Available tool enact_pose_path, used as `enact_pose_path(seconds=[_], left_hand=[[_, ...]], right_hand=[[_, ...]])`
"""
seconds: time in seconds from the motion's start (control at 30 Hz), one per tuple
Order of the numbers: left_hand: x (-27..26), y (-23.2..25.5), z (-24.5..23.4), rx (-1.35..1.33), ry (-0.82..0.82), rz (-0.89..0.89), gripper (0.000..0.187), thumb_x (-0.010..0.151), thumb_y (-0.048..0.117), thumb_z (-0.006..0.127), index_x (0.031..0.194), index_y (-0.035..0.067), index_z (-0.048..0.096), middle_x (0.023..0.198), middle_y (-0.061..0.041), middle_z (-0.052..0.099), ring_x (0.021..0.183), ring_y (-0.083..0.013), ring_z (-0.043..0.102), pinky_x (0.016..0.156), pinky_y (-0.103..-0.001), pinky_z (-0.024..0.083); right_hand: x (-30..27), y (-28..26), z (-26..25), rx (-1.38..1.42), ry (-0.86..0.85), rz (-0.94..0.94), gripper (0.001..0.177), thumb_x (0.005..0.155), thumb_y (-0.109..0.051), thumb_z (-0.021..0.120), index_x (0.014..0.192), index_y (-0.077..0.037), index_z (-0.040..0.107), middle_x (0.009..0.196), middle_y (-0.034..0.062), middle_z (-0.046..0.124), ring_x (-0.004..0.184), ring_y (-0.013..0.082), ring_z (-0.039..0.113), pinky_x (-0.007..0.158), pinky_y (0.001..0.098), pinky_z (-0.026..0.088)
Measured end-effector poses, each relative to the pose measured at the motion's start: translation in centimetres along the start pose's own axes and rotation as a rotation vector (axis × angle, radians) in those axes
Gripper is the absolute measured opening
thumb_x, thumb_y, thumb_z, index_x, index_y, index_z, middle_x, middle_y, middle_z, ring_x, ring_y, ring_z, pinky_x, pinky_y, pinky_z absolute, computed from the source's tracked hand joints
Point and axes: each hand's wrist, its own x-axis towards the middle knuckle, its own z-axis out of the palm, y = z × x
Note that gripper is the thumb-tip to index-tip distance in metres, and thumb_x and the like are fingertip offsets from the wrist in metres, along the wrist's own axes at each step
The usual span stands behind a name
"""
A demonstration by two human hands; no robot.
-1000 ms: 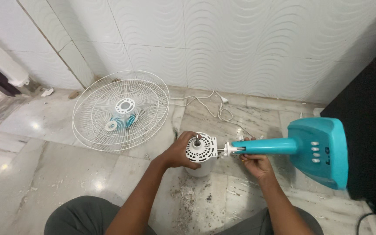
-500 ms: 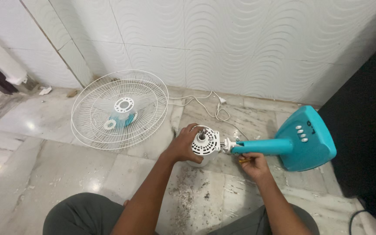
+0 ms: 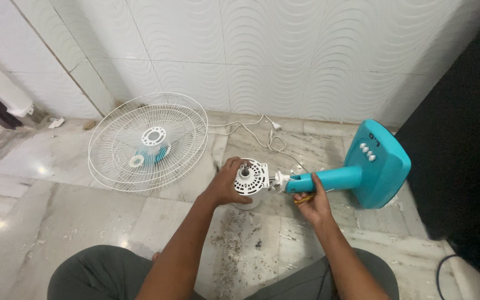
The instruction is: The person assembles a teal pedestal fan by attaching the motor housing to the neck and securing it with a screwdriver. They then attach the front wire cage to the assembly.
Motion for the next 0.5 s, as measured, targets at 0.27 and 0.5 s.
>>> enact_pose_path(seconds=[0.27, 0.5], left_hand=[[-0.1, -0.5, -0.5, -0.030, -0.024, 0.056, 0.110, 0.045, 0.032, 0.097, 0.142, 0.017, 0.048, 0.148, -0.015, 0.044, 0.133, -0.0392, 0.053, 0.109, -0.045, 0.048], [1.0, -0.3, 0.4, 0.044, -0.035, 0.021, 0.117, 0.044, 0.038, 0.096, 0.145, 0.010, 0.044, 0.149, -0.017, 0.044, 0.129, -0.0415, 0.053, 0.105, -0.047, 0.049]], right_hand=[[-2.0, 1.6, 1.5, -0.009, -0.069, 0.039, 0.025, 0.088, -0.028, 0.076, 0.097, -0.012, 0.059, 0.075, 0.0061, 0.060, 0.057, 0.0187, 0.054, 0.057, 0.0367, 0.044], [-2.2, 1.3, 0.8, -0.037, -0.098, 0.089, 0.035, 0.089, -0.039, 0.073, 0.097, -0.008, 0.059, 0.074, 0.0083, 0.060, 0.057, 0.0195, 0.053, 0.056, 0.0371, 0.043]])
